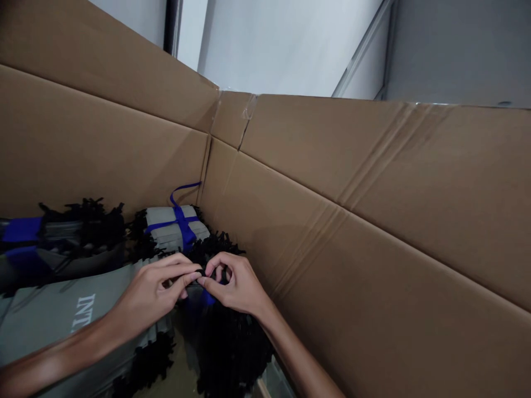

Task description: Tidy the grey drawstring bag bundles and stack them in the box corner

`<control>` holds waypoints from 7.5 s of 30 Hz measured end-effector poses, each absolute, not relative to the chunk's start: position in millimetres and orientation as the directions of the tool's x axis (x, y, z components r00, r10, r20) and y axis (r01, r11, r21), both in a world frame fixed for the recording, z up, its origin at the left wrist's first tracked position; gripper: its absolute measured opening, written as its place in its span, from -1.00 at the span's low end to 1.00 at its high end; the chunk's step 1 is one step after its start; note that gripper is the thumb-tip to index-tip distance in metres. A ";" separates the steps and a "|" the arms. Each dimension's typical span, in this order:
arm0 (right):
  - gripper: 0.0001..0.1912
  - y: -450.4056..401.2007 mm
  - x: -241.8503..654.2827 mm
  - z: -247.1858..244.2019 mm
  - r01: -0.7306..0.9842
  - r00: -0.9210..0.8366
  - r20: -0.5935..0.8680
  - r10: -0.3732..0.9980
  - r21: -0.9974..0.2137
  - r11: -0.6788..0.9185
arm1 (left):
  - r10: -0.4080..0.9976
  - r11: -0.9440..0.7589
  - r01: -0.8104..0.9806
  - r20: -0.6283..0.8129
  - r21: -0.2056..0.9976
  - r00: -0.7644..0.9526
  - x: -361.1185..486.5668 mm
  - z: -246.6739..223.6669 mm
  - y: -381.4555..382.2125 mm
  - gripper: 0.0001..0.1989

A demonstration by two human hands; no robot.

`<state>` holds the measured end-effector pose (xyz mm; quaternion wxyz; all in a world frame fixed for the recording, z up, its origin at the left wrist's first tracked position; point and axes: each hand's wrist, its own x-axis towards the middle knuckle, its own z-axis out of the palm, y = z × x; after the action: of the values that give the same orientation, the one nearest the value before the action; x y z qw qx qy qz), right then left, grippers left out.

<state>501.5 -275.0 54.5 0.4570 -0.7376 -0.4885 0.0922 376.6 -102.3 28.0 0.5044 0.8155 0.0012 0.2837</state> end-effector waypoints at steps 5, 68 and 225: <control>-0.82 -273.8 502.1 50.1 0.600 0.581 0.326 0.745 -0.791 -0.122 | 0.290 -0.568 -0.274 0.501 0.776 0.815 377.5 27.3 -100.7 -0.78; -0.82 -277.7 493.2 56.6 0.446 0.630 0.166 0.759 -0.877 -0.179 | 0.416 -0.110 -0.180 0.210 0.978 0.885 381.4 16.4 -109.1 -0.55; -0.88 -264.2 510.1 127.1 0.698 0.487 -0.038 0.873 -0.585 -0.414 | -0.122 -0.743 -0.348 0.395 0.572 0.910 379.7 35.9 -85.5 -0.81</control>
<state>510.1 -264.2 127.1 0.2559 -0.8233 -0.4768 0.1711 379.7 -85.5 35.9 0.3351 0.9181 -0.1281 0.1684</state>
